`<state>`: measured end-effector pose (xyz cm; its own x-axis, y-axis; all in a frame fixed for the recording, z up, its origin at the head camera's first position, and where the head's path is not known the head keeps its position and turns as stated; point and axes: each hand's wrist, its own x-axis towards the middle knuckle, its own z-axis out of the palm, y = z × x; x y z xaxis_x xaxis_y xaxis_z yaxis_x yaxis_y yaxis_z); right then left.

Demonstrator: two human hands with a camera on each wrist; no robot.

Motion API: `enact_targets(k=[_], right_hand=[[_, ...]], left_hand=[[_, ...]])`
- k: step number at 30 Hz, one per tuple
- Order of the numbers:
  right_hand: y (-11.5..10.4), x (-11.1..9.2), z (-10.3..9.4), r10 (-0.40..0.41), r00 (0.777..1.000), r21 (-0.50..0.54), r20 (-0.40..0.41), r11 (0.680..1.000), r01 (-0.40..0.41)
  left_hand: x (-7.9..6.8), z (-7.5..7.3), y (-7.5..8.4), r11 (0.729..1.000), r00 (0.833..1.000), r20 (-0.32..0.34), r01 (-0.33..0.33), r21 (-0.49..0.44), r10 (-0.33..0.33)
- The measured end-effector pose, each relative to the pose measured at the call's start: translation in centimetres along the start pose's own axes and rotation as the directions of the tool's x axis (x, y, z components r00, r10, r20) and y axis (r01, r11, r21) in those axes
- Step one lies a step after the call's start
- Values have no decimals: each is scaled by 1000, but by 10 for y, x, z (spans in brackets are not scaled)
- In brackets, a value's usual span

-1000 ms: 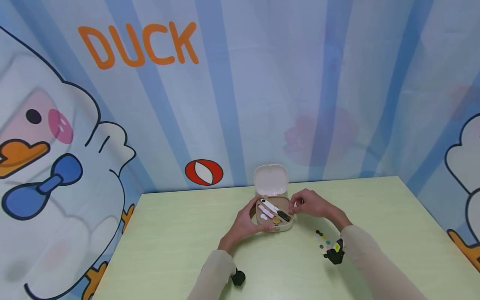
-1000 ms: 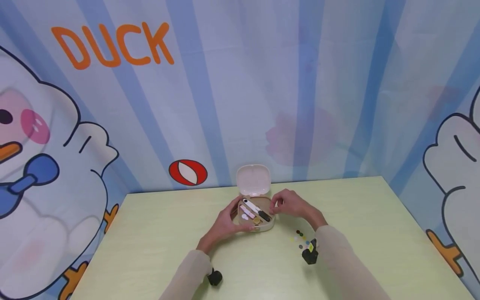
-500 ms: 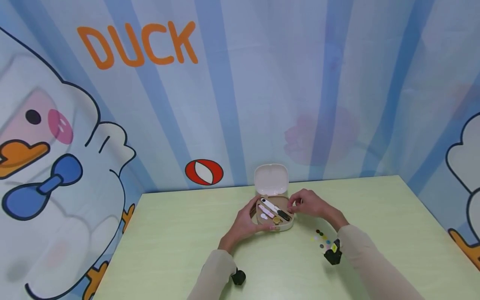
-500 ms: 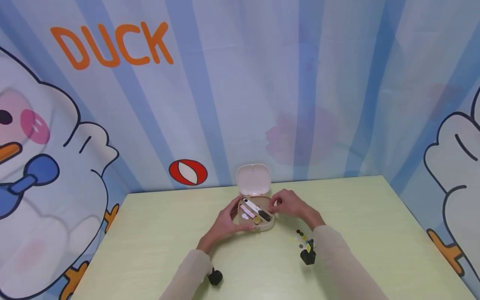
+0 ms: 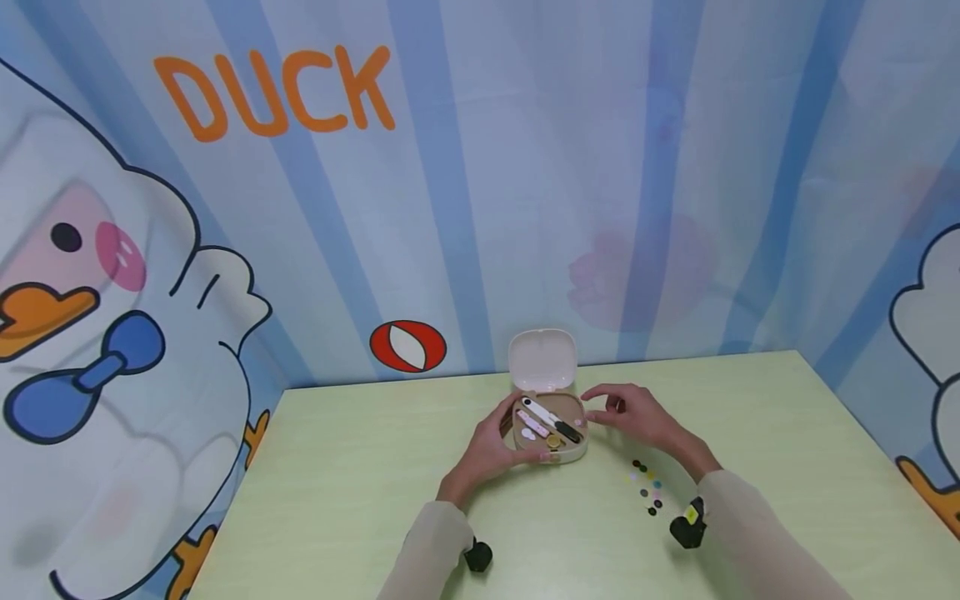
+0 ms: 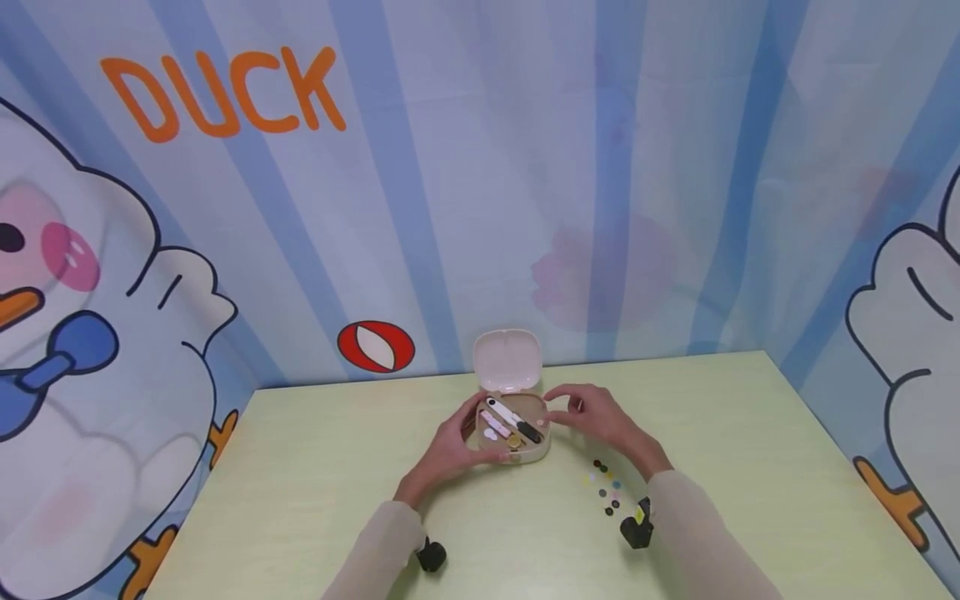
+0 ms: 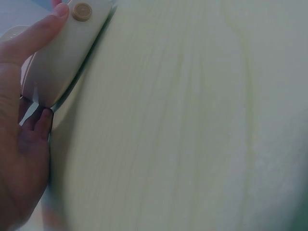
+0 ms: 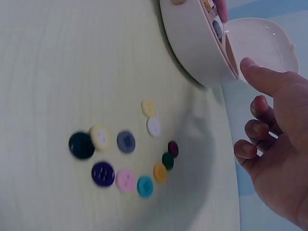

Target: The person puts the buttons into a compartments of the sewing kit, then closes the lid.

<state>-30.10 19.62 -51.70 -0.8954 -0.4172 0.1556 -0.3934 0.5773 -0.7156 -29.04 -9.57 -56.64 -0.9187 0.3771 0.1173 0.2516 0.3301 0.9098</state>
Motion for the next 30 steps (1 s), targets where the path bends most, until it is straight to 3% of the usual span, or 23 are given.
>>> enact_targets(k=[7,16,22,30], right_hand=[[8,-21,-13,-7,1000,13,-18,1000,7],[17,-48,-23,-8,999,9,44,1000,7],[29,-64,-21,-27,997,15,72,1000,26],[39,-76,-11,-11,999,-25,36,1000,12]], left_hand=[[-1,0,-1,1000,1000,0,-2,-6,2],[0,0,-3,1000,1000,2,-7,-11,7],[0,0,-3,1000,1000,1,-5,-12,5],[2,0,-6,999,1000,3,-27,-21,27]])
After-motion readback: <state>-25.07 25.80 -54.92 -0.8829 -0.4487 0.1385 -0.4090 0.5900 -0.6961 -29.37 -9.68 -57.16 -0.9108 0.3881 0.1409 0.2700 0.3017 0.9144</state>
